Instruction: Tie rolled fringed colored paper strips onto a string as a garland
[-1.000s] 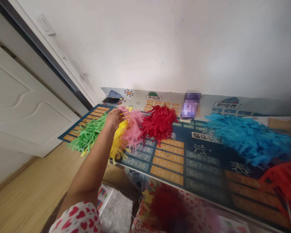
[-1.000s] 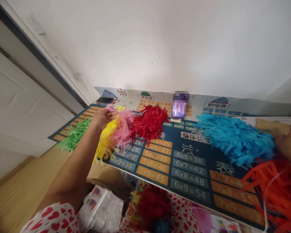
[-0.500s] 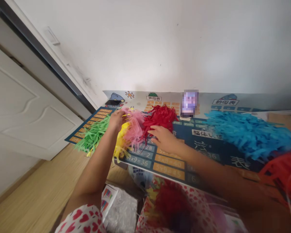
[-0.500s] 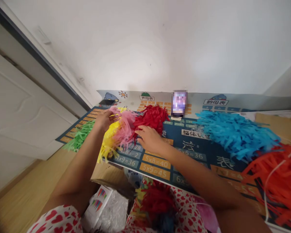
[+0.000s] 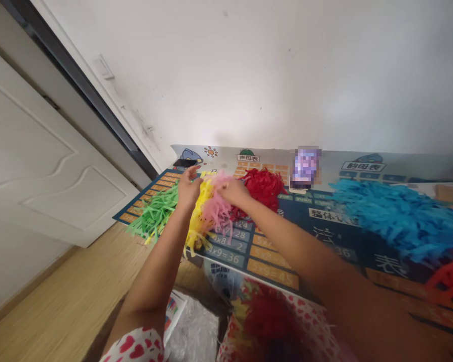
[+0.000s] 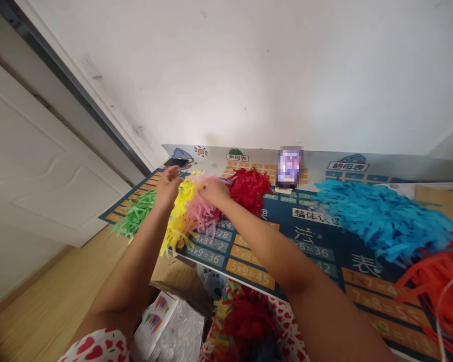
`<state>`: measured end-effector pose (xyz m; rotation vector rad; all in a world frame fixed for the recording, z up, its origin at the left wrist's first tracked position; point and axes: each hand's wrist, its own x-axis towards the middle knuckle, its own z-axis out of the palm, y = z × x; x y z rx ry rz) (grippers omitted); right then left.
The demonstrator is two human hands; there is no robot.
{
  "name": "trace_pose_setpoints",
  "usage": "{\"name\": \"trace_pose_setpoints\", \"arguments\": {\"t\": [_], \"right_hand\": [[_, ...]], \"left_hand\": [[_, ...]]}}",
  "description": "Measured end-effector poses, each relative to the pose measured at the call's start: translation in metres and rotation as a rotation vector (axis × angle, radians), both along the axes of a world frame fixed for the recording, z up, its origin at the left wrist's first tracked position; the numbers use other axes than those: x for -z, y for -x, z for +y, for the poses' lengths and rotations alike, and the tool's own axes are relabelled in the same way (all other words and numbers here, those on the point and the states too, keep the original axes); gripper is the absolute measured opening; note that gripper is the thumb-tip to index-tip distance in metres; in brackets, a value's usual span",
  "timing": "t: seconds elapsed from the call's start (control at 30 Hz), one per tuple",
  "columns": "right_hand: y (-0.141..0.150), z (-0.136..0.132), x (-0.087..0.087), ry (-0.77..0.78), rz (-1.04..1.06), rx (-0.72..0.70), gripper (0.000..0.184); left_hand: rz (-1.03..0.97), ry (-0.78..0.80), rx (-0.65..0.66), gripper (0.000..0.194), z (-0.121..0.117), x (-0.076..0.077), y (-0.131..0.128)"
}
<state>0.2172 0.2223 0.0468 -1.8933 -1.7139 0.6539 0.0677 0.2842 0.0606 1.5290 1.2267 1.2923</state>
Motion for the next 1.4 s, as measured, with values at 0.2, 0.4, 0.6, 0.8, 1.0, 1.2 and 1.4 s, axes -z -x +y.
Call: {"name": "trace_pose_setpoints", "arguments": {"t": [0.2, 0.4, 0.6, 0.8, 1.0, 1.2, 1.4], "right_hand": [[-0.027, 0.021, -0.045, -0.118, 0.518, -0.073, 0.016], [-0.046, 0.013, -0.06, -0.265, 0.939, -0.185, 0.015], [-0.092, -0.041, -0.077, -0.146, 1.098, -0.385, 0.017], [-0.126, -0.108, -0.078, 0.203, 0.841, -0.604, 0.018], [-0.145, -0.153, -0.053, 0.292, 0.551, -0.732, 0.026], [-0.203, -0.207, -0.038, 0.335, 0.4, -0.371, 0.011], [-0.209, -0.26, -0.044, -0.165, -0.494, 0.166, 0.016]], "left_hand": [[0.082, -0.319, -0.109, 0.037, -0.01, 0.005, 0.019], [0.014, -0.256, -0.139, 0.028, -0.01, 0.011, 0.024], [-0.057, -0.389, -0.115, 0.023, -0.039, -0.002, 0.026], [-0.278, -0.459, 0.153, 0.016, -0.084, -0.037, -0.023], [0.237, -0.104, 1.186, 0.038, -0.124, -0.033, -0.113], [0.585, -0.075, 1.37, 0.04, -0.126, -0.002, -0.153], [0.734, -0.71, 0.818, 0.029, -0.148, -0.021, -0.158]]}}
